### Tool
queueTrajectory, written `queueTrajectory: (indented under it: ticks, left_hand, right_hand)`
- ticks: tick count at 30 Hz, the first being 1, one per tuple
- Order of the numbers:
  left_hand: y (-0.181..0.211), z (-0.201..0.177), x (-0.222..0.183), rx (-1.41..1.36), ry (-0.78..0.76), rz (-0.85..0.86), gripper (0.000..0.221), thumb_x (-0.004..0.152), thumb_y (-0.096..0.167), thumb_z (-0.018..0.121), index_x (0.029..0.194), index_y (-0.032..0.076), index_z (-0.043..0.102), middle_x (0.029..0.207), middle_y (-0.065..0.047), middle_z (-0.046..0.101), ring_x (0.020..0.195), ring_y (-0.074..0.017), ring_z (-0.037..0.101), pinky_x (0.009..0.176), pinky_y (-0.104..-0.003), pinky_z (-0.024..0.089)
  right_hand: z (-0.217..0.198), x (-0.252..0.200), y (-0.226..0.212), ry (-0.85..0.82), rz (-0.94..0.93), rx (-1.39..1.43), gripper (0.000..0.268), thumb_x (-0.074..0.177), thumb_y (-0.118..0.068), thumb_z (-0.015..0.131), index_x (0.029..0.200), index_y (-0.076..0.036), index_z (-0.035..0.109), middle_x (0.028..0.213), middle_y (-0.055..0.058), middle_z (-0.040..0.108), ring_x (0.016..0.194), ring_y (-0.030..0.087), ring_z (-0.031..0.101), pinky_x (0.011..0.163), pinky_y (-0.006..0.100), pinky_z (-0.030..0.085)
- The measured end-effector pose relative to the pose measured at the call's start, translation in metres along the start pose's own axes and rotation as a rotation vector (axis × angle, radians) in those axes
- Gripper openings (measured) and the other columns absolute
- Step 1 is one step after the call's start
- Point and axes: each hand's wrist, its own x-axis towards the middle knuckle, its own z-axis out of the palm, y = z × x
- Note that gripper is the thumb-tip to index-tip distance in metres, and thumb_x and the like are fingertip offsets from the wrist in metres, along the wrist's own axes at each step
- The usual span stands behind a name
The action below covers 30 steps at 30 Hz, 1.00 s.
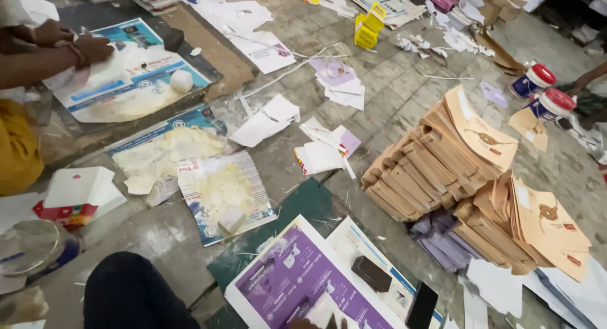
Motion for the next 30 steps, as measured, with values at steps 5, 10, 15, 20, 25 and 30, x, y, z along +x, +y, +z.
queueTrajectory:
  ticks: [5, 10, 15, 20, 25, 30]
  left_hand:
    - [-0.02, -0.066, 0.047, -0.008, -0.148, -0.019, 0.025, 0.096, 0.031, 0.061, 0.112, 0.014, 0.069, 0.111, -0.011, 0.073, 0.11, -0.0317, 0.069, 0.09, -0.048, 0.056]
    - [-0.041, -0.116, 0.042, -0.24, -0.014, -0.09, 0.029, 0.093, 0.016, 0.065, 0.121, 0.007, 0.063, 0.107, -0.015, 0.072, 0.098, -0.0352, 0.072, 0.08, -0.047, 0.058]
    - [-0.057, -0.117, 0.061, -0.841, -0.103, -0.132, 0.04, 0.076, 0.019, 0.083, 0.109, 0.004, 0.068, 0.109, -0.015, 0.074, 0.105, -0.0321, 0.071, 0.092, -0.042, 0.056]
    - [0.01, -0.082, 0.012, -0.712, -0.19, 0.297, 0.05, 0.086, 0.015, 0.073, 0.134, 0.007, 0.062, 0.117, -0.022, 0.07, 0.107, -0.0398, 0.067, 0.092, -0.048, 0.052]
    - [-0.002, -0.135, 0.016, -0.799, -0.296, 0.577, 0.04, 0.089, 0.011, 0.064, 0.128, 0.007, 0.069, 0.111, -0.021, 0.075, 0.1, -0.0365, 0.073, 0.091, -0.045, 0.056]
    - [-0.02, -0.145, 0.014, -0.959, -0.088, 0.421, 0.048, 0.09, 0.006, 0.059, 0.138, -0.001, 0.054, 0.116, -0.026, 0.069, 0.102, -0.0412, 0.07, 0.09, -0.046, 0.057]
  right_hand:
    - [-0.096, 0.049, -0.011, -0.648, 0.141, 0.09, 0.095, 0.089, -0.062, 0.063, 0.164, -0.027, 0.017, 0.171, 0.012, 0.002, 0.159, 0.036, 0.002, 0.124, 0.064, 0.003]
    - [-0.058, 0.062, 0.006, -0.337, -0.079, 0.412, 0.082, 0.088, -0.048, 0.07, 0.158, -0.017, 0.039, 0.169, 0.016, 0.021, 0.159, 0.035, 0.015, 0.124, 0.056, 0.008]
    - [-0.005, -0.007, 0.112, -0.015, 0.321, 0.535, 0.074, 0.081, -0.041, 0.084, 0.145, -0.015, 0.056, 0.157, 0.011, 0.046, 0.149, 0.029, 0.035, 0.123, 0.048, 0.024]
    - [0.02, -0.079, 0.172, -0.093, 0.6, 1.327, 0.121, 0.058, -0.003, 0.093, 0.158, -0.019, 0.028, 0.154, 0.014, 0.044, 0.143, 0.027, 0.043, 0.109, 0.048, 0.048]
    - [-0.017, -0.096, 0.165, -0.089, 0.462, 0.825, 0.077, 0.071, -0.02, 0.093, 0.138, -0.018, 0.056, 0.136, 0.012, 0.067, 0.126, 0.024, 0.066, 0.106, 0.042, 0.056]
    - [-0.157, -0.039, 0.048, -0.143, 0.578, 0.416, 0.055, 0.077, -0.032, 0.085, 0.127, -0.023, 0.065, 0.107, 0.011, 0.079, 0.102, 0.029, 0.077, 0.086, 0.041, 0.062]
